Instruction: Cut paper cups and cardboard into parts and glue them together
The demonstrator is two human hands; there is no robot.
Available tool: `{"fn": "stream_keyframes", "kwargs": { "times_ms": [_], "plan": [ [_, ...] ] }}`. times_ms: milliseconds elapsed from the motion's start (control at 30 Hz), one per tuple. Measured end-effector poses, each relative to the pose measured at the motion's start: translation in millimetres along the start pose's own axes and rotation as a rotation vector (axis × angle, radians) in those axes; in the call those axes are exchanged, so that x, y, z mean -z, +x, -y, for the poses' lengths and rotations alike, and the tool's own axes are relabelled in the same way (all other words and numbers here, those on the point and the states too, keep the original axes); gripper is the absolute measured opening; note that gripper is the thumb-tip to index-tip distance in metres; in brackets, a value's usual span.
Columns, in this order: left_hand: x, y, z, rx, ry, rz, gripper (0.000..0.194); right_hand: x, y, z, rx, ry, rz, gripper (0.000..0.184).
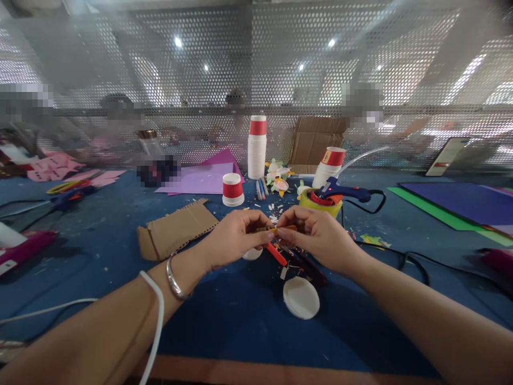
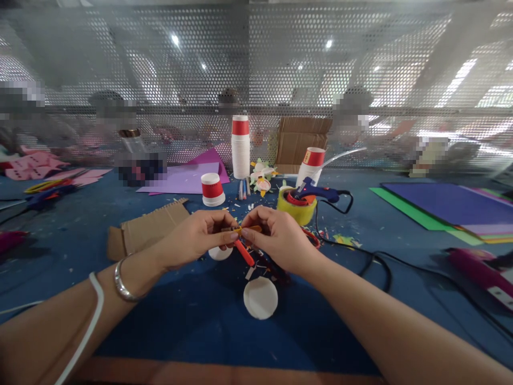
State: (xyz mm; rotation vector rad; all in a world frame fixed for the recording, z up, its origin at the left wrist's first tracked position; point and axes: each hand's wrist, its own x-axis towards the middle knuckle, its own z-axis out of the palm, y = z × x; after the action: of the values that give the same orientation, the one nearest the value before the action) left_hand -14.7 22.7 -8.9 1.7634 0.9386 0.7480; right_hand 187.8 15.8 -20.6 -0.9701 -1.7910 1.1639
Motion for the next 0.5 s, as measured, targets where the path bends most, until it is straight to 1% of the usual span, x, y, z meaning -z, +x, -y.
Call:
{"fn": "stream_keyframes", "kwargs": {
  "times_ms": [167, 333, 500],
  "plan": [
    [-3.5, -1.1, -2.9, 0.034, -0.121, -0.024, 0.026, 0.0, 0.1, 0.0, 0.001, 0.003, 0.006, 0.017],
    [-3.1, -0.2, -3.4, 0.023, -0.098, -0.044, 0.024, 0.2, 0.5, -0.3, 0.014, 0.004, 0.009, 0.016],
    [-1.8, 1.5, 0.1, 0.010, -0.097, -0.031, 0.017, 0.2, 0.1, -1.7, 0.022, -0.045, 0.009, 0.018]
  ]
}}
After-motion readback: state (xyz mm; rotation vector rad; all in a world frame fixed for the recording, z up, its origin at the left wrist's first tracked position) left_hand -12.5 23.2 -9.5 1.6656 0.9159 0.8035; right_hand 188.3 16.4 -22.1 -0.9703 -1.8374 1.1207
